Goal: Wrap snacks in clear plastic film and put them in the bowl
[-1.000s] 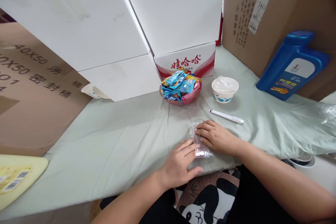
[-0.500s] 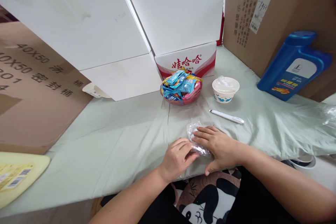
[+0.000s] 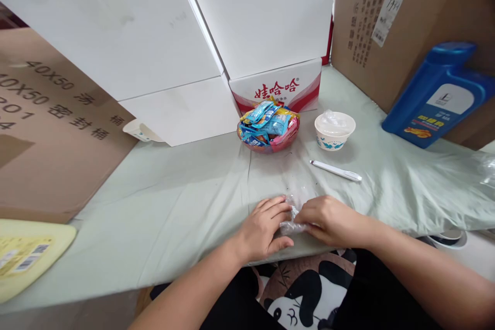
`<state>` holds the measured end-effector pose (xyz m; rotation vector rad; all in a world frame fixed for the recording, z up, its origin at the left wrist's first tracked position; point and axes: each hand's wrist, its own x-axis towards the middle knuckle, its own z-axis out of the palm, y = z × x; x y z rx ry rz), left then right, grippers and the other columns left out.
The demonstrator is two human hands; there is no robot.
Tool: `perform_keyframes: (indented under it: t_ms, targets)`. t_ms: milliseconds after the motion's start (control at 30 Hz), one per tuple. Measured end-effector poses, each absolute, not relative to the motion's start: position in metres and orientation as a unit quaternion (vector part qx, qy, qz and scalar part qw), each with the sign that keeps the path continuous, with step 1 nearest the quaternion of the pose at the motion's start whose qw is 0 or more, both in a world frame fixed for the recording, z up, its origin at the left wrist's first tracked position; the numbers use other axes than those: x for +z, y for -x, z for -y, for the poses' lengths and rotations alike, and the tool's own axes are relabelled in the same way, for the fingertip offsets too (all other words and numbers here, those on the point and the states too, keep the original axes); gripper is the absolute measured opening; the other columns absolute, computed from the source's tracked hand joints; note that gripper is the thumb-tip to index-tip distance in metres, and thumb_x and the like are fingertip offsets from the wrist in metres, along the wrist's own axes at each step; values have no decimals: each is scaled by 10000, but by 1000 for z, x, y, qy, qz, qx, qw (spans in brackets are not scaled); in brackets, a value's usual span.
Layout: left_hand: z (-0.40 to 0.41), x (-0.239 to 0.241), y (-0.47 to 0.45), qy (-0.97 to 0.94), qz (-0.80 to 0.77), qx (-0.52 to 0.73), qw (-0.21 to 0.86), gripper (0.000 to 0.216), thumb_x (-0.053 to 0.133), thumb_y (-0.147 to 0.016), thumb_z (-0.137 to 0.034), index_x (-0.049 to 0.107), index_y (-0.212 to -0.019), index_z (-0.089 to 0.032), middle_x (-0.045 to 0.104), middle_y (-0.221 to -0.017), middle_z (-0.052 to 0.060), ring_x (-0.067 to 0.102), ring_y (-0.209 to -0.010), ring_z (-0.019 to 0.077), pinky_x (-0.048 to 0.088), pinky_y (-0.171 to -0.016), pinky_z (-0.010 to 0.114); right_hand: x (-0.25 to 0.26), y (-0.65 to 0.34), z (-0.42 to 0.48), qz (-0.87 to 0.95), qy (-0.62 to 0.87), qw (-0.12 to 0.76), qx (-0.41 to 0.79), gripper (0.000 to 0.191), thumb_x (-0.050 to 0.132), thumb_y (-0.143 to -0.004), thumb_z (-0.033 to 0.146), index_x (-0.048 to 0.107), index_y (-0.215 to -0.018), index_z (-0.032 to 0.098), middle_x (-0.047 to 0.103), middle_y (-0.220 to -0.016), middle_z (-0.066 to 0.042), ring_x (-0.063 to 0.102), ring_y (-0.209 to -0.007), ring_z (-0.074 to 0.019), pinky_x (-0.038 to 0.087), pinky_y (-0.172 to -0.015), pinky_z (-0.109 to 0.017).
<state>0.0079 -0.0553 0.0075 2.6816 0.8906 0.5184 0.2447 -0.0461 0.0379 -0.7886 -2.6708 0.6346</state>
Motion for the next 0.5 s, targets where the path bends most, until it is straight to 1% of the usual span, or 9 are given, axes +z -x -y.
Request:
perform_keyframes:
  t_ms: [67,100,167,233,333,400,500]
  targets:
    - [56,8,-9,-927,-302,178,131,572,419,-919,-610,566,-1238,-158,629,-1247,154,494,-1281,311,423,-1038,490,34,-244,41,887,365,155,235,279,474,-905,197,596,-1155,182,720,-867,-46,657,-755,-172,437,-679,-263]
    - [56,7,-9,-925,-306,183,131,510,479,-918,-545,554,-1242,-159,635,-1241,151,504,-1275,305,432,-1034,484,30,-242,37,867,417,154,224,307,460,-918,219,562,-1204,174,725,-857,-48,665,-748,-181,434,-669,-267]
    - [56,7,-11,-916,-321,200,135,364,568,-896,-386,560,-1190,-171,654,-1209,132,527,-1256,290,451,-1026,469,23,-238,30,838,499,134,178,335,440,-937,260,521,-1245,156,728,-841,-63,678,-758,-213,426,-651,-282]
    - [56,5,-11,-904,-337,225,139,292,590,-867,-259,553,-1147,-187,670,-1168,114,544,-1240,278,469,-1014,461,17,-233,25,829,533,103,136,337,436,-943,285,514,-1241,148,730,-867,-88,685,-791,-243,423,-647,-297]
    - [56,1,-12,-899,-337,246,131,347,573,-866,-187,504,-1206,-200,665,-1158,103,545,-1235,270,491,-993,463,14,-230,22,829,542,77,112,306,434,-948,296,533,-1202,155,724,-903,-106,681,-784,-256,439,-641,-316]
    - [56,-1,-13,-907,-329,238,111,392,564,-878,-174,482,-1261,-193,644,-1195,112,539,-1230,275,489,-1001,474,14,-230,23,830,540,101,96,274,430,-956,303,566,-1147,161,713,-919,-112,672,-798,-257,465,-666,-335]
    - [57,0,-16,-913,-331,222,87,401,561,-879,-160,499,-1275,-150,608,-1217,140,540,-1193,285,479,-1017,486,11,-231,26,852,486,189,55,269,404,-974,295,635,-1039,174,687,-983,-126,641,-938,-259,492,-809,-374]
